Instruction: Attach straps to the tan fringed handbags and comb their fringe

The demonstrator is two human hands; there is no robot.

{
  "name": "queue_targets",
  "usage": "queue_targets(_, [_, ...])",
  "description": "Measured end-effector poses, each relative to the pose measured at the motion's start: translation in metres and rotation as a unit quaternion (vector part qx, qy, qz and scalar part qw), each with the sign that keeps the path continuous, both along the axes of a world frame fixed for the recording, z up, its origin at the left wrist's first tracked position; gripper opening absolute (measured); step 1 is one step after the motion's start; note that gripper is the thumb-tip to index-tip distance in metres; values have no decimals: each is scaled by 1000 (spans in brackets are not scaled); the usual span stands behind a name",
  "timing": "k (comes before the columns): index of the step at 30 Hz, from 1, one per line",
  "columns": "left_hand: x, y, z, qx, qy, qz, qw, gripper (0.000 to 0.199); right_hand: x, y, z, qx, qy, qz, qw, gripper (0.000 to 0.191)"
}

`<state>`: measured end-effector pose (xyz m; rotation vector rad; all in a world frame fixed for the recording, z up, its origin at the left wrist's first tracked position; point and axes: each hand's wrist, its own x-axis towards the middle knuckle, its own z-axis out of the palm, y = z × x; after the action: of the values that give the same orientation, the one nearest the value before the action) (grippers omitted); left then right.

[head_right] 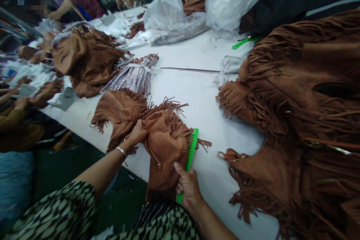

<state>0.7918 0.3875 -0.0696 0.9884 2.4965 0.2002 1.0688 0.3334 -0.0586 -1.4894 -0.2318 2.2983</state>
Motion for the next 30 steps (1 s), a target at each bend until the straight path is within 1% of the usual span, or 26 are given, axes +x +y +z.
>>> queue_targets(2, [-3, 16, 17, 13, -41, -13, 999, 29, -1, 13, 18, 1, 9, -14, 1000, 56])
queue_targets(4, [-8, 38, 45, 28, -75, -36, 996, 21, 3, 32, 42, 9, 20, -29, 999, 55])
queue_targets(6, [-13, 64, 81, 43, -99, -63, 992, 20, 9, 55, 72, 17, 40, -52, 998, 53])
queue_targets(8, [-16, 90, 121, 70, -107, -87, 988, 24, 15, 77, 102, 21, 61, -82, 995, 52])
queue_targets(9, [-15, 102, 139, 84, -107, -97, 986, 26, 17, 85, 114, 20, 67, -94, 993, 52])
queue_targets(10, [-14, 113, 155, 93, -103, -110, 984, 27, 19, 91, 123, 19, 71, -102, 992, 53])
queue_targets(11, [-12, 121, 166, 89, -86, -127, 984, 27, 20, 95, 127, 18, 72, -104, 992, 55])
queue_targets(12, [-9, 126, 172, 73, -62, -145, 985, 26, 20, 95, 126, 20, 70, -104, 992, 55])
queue_targets(13, [-6, 129, 173, 49, -35, -162, 985, 26, 19, 94, 119, 25, 64, -103, 992, 55])
queue_targets(14, [-2, 129, 168, 21, -10, -177, 984, 27, 18, 90, 107, 35, 51, -97, 993, 55])
queue_targets(15, [1, 126, 158, -6, 11, -188, 982, 28, 17, 84, 91, 47, 35, -89, 994, 55])
queue_targets(17, [6, 114, 127, -43, 26, -199, 979, 27, 13, 68, 54, 67, -11, -55, 996, 57])
queue_targets(19, [6, 94, 92, -68, 41, -208, 975, 22, 9, 49, 19, 70, -37, -23, 997, 56])
queue_targets(20, [4, 82, 77, -81, 51, -211, 973, 19, 8, 40, 5, 71, -46, -8, 996, 56])
queue_targets(21, [2, 70, 65, -93, 62, -214, 970, 15, 9, 32, -5, 73, -54, 6, 996, 56])
queue_targets(22, [0, 57, 56, -101, 74, -216, 968, 10, 11, 26, -12, 77, -64, 24, 995, 56])
queue_targets(23, [-1, 46, 52, -105, 89, -217, 967, 7, 15, 22, -16, 83, -74, 43, 993, 57])
queue_targets(25, [0, 29, 52, -93, 127, -217, 964, 15, 30, 23, -19, 102, -92, 80, 987, 59])
queue_targets(26, [3, 24, 54, -76, 149, -217, 962, 21, 39, 29, -19, 137, -112, 101, 979, 58])
queue_targets(27, [10, 22, 57, -55, 169, -221, 959, 26, 48, 39, -17, 191, -142, 126, 963, 57])
queue_targets(28, [18, 22, 59, -30, 184, -229, 956, 31, 56, 52, -15, 255, -181, 158, 937, 55])
queue_targets(29, [30, 26, 59, -5, 190, -243, 951, 33, 61, 67, -12, 323, -226, 196, 898, 51])
queue_targets(30, [43, 31, 57, 19, 188, -262, 946, 34, 63, 85, -8, 384, -272, 243, 848, 48])
